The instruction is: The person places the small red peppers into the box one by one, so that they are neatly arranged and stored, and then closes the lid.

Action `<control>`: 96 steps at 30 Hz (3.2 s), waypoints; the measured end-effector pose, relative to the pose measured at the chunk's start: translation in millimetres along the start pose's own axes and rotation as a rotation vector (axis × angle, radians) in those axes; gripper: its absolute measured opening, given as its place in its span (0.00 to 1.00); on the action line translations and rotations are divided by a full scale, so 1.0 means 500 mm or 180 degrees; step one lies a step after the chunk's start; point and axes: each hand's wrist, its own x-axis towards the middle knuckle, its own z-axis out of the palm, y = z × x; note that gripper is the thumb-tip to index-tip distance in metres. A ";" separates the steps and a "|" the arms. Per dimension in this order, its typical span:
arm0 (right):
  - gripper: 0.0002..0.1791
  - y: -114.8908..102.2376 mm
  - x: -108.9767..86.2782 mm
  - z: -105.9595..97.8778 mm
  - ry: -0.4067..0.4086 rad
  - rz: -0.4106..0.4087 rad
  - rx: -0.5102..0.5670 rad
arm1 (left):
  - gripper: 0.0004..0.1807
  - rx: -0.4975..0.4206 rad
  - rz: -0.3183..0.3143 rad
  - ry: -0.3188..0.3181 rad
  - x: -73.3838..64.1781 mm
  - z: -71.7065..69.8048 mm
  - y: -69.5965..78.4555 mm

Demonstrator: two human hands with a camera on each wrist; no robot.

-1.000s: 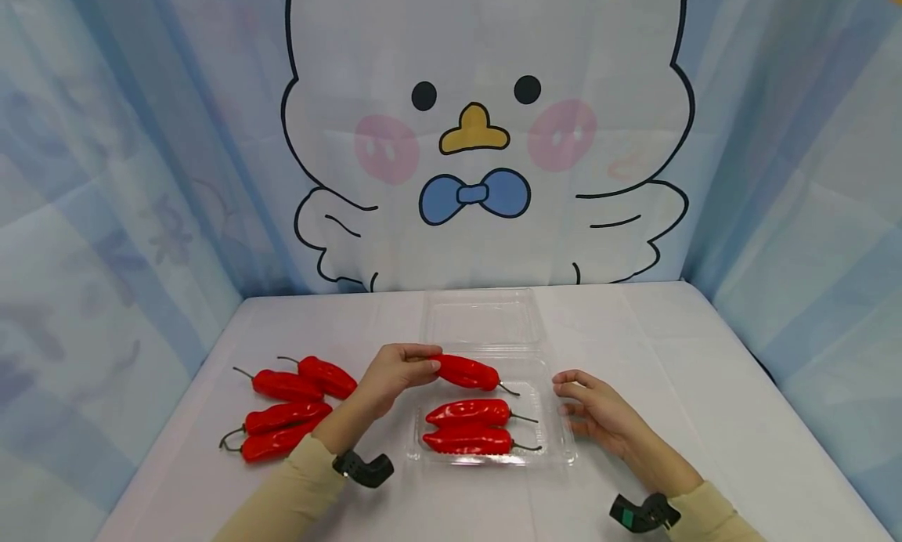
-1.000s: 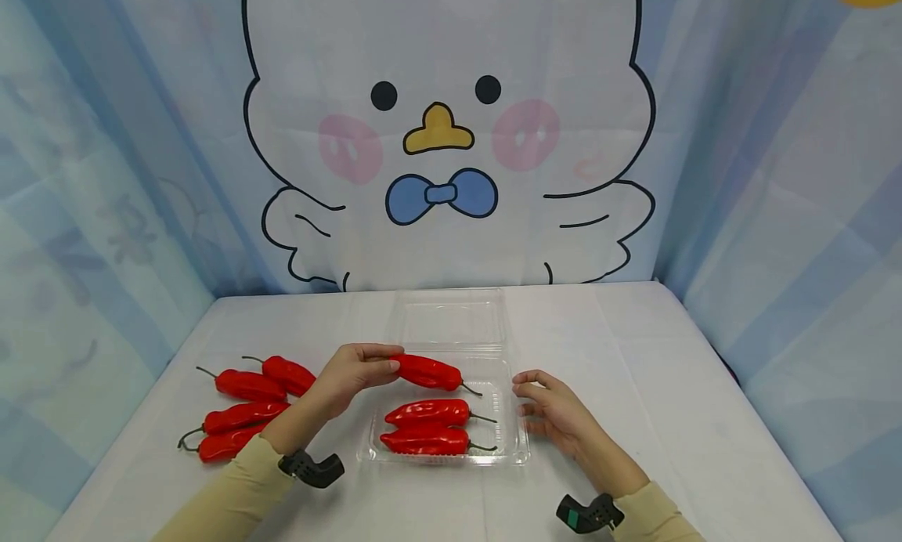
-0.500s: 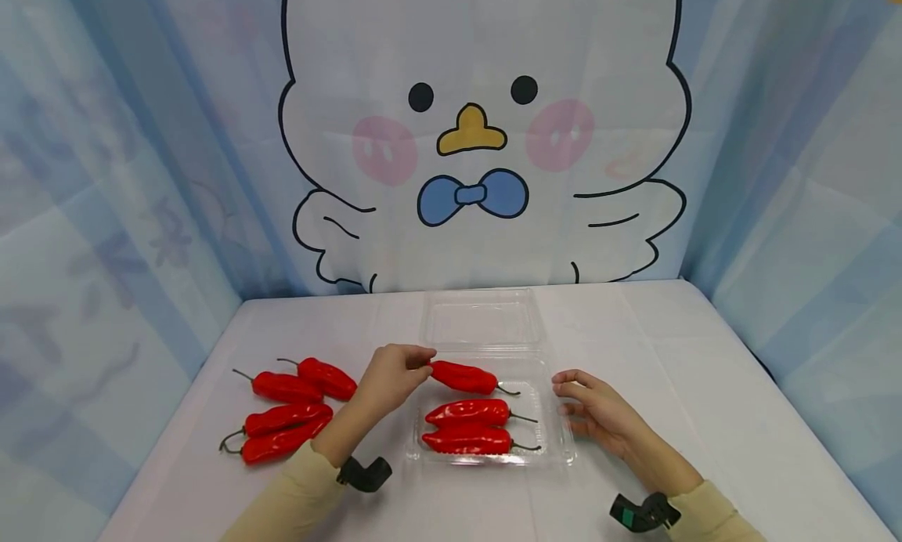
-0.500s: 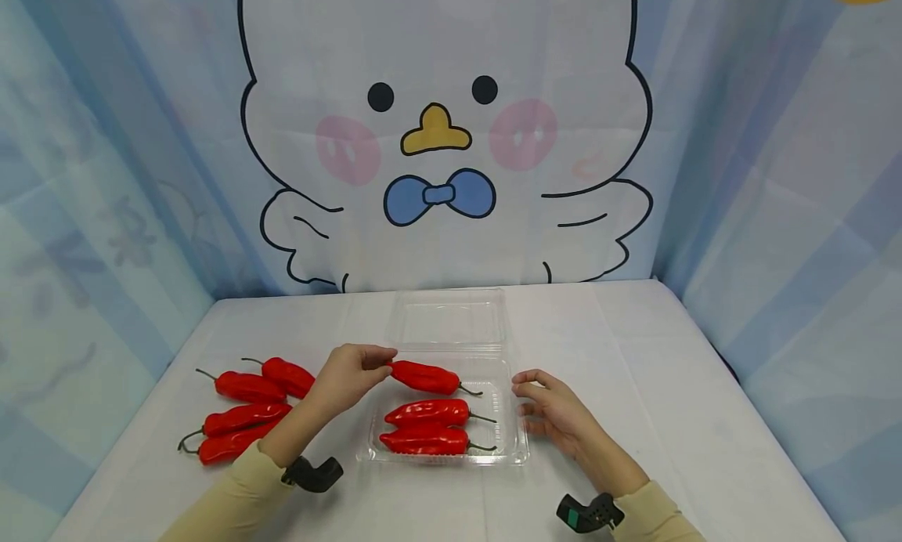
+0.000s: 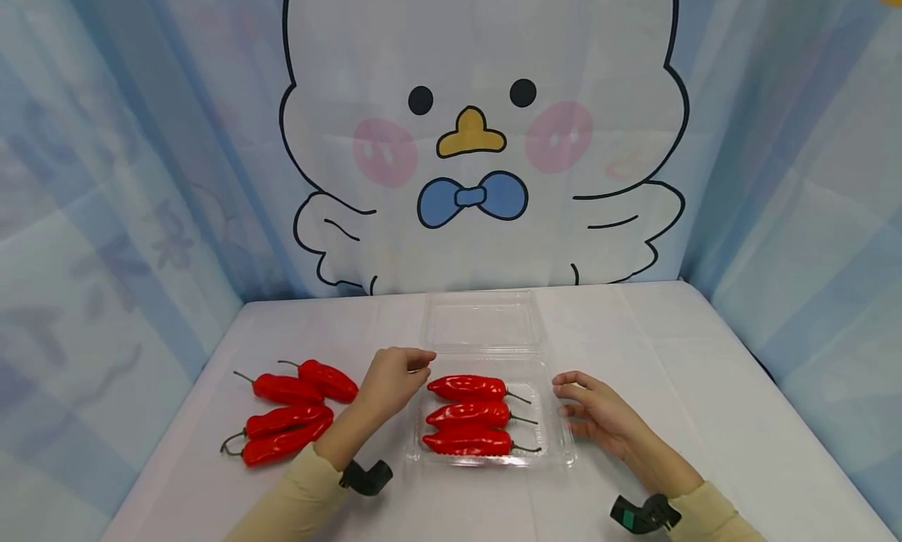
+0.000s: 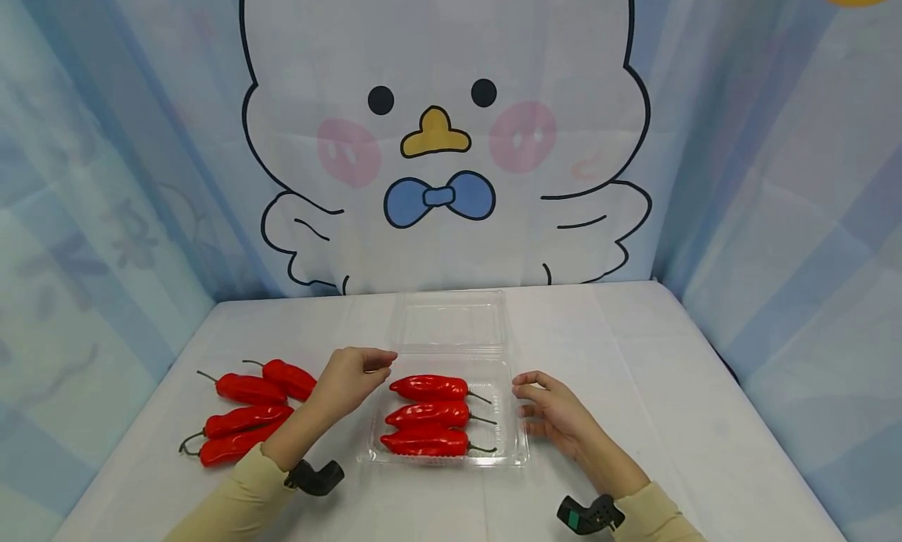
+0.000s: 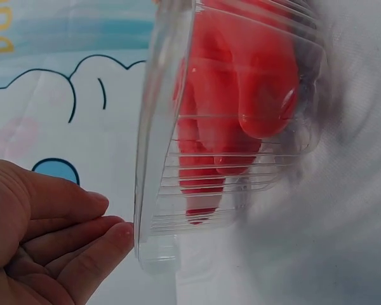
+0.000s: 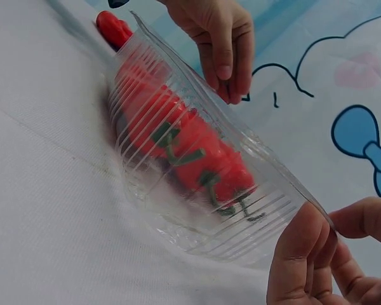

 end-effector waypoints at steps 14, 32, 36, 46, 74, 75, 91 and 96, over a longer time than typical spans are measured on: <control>0.13 -0.002 -0.002 0.001 0.0012 0.0015 -0.0021 | 0.16 -0.0030 -0.0006 0.0012 -0.001 -0.001 0.001; 0.13 -0.002 0.003 -0.001 0.0040 0.0033 -0.0013 | 0.16 0.0273 0.0294 0.0177 -0.009 -0.001 -0.007; 0.12 -0.001 0.003 -0.001 0.0016 0.0025 -0.0021 | 0.17 0.0355 0.0311 0.0263 -0.011 -0.003 -0.007; 0.13 0.000 0.004 0.000 0.0039 0.0020 -0.0049 | 0.18 0.0563 0.0180 0.0365 -0.013 -0.011 -0.019; 0.13 -0.001 0.002 0.003 0.0084 0.0007 -0.0135 | 0.17 0.0830 -0.0108 0.0501 -0.028 -0.040 -0.089; 0.13 -0.001 0.002 0.003 0.0092 0.0010 -0.0136 | 0.17 0.0847 -0.0115 0.0498 -0.029 -0.041 -0.092; 0.16 -0.001 0.001 0.004 0.0114 0.0021 -0.0144 | 0.17 0.1145 -0.0183 0.0487 -0.020 -0.054 -0.127; 0.20 -0.004 0.000 0.003 0.0093 0.0017 -0.0171 | 0.18 0.1115 -0.0223 0.0485 -0.020 -0.065 -0.135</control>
